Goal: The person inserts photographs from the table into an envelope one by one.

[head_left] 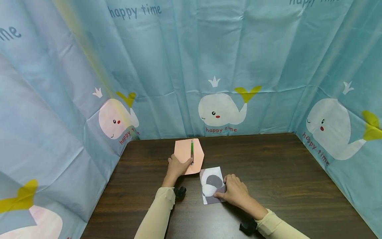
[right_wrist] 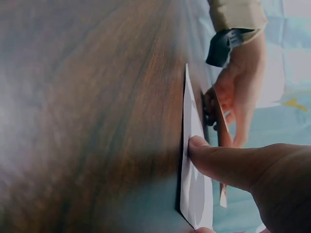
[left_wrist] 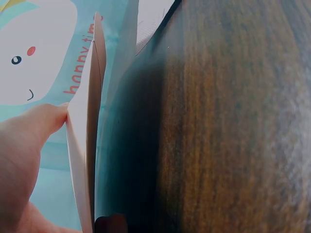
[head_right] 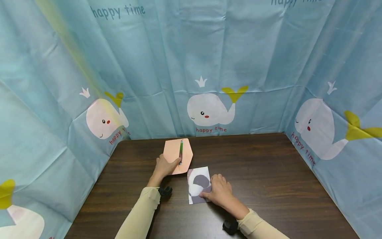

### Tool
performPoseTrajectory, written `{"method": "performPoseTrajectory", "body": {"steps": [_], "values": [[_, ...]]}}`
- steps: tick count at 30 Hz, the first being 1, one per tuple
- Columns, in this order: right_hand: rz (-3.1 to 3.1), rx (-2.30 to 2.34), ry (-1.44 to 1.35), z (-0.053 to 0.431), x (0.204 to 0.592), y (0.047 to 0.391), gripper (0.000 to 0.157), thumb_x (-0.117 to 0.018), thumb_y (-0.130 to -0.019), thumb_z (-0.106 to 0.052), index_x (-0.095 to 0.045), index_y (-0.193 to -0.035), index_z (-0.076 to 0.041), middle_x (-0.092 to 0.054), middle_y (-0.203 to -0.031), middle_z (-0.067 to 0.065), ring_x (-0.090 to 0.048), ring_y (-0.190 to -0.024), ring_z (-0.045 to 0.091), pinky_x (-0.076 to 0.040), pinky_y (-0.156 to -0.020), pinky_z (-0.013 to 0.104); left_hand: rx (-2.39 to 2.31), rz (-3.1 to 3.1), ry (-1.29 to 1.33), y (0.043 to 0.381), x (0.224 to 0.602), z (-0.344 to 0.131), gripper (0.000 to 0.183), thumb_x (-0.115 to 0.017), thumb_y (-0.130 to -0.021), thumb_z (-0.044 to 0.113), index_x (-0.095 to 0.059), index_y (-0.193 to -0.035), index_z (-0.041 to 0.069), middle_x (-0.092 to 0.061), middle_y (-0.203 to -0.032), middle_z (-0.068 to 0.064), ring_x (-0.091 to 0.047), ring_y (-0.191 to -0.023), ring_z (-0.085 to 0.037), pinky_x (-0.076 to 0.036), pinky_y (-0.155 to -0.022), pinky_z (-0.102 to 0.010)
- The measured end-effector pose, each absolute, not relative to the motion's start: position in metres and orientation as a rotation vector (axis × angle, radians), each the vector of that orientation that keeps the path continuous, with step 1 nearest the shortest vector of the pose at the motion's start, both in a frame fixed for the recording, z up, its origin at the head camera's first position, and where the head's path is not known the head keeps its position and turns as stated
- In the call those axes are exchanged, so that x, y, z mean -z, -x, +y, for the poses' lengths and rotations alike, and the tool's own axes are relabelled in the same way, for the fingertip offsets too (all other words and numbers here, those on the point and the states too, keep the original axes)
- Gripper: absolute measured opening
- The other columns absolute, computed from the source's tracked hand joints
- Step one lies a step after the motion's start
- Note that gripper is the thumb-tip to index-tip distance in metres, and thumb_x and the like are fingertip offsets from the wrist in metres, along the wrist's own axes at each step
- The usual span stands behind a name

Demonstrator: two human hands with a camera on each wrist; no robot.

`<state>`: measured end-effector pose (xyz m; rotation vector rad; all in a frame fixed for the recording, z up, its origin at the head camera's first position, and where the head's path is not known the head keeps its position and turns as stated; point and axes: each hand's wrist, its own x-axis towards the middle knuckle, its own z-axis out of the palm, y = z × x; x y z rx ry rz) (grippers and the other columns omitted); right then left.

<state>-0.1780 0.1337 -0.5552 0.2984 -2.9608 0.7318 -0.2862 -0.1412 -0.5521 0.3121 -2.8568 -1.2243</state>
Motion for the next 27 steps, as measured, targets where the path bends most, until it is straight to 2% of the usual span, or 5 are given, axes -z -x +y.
{"method": "performPoseTrajectory", "body": {"steps": [6,11,15,19,27], "values": [[-2.942,-0.727,-0.312,0.133,0.557,0.171,0.059,-0.098,-0.072,-0.048,-0.062,-0.099,-0.009,-0.053,-0.09,0.001,-0.055,-0.085,0.022,-0.049,-0.067,0.044,1.2,-2.851,-0.306,0.287,0.552,-0.14,0.111,-0.077,-0.09,0.06,-0.029,-0.157,-0.015,-0.041,-0.143,-0.04,-0.059,-0.122,-0.053,-0.05,-0.106,-0.061],[-2.926,-0.666,-0.314,0.133,0.559,0.166,0.067,-0.097,-0.07,-0.055,-0.061,-0.101,-0.008,-0.049,-0.089,0.0,-0.05,-0.082,0.02,-0.045,-0.064,0.04,1.21,-2.857,-0.312,0.287,0.552,-0.141,0.113,-0.077,-0.09,0.062,-0.028,-0.158,-0.014,-0.04,-0.145,-0.04,-0.058,-0.123,-0.052,-0.049,-0.107,-0.061],[-2.921,-0.599,-0.316,0.133,0.558,0.163,0.068,-0.097,-0.068,-0.059,-0.06,-0.096,-0.009,-0.048,-0.087,0.0,-0.05,-0.08,0.02,-0.045,-0.063,0.041,1.212,-2.862,-0.312,0.287,0.553,-0.141,0.114,-0.076,-0.09,0.063,-0.027,-0.159,-0.014,-0.04,-0.146,-0.04,-0.058,-0.124,-0.053,-0.049,-0.106,-0.062],[-2.924,-0.575,-0.325,0.132,0.554,0.16,0.065,-0.098,-0.068,-0.057,-0.058,-0.09,-0.01,-0.049,-0.085,0.001,-0.051,-0.077,0.021,-0.045,-0.06,0.042,1.206,-2.868,-0.313,0.288,0.553,-0.141,0.115,-0.076,-0.09,0.063,-0.026,-0.159,-0.014,-0.039,-0.146,-0.04,-0.057,-0.125,-0.053,-0.049,-0.107,-0.062],[-2.945,-0.664,-0.329,0.13,0.554,0.159,0.057,-0.099,-0.072,-0.048,-0.063,-0.095,-0.011,-0.052,-0.087,0.0,-0.055,-0.08,0.019,-0.049,-0.061,0.044,1.212,-2.868,-0.308,0.287,0.554,-0.141,0.115,-0.075,-0.091,0.063,-0.026,-0.159,-0.014,-0.038,-0.148,-0.04,-0.056,-0.127,-0.053,-0.048,-0.108,-0.063]]}}
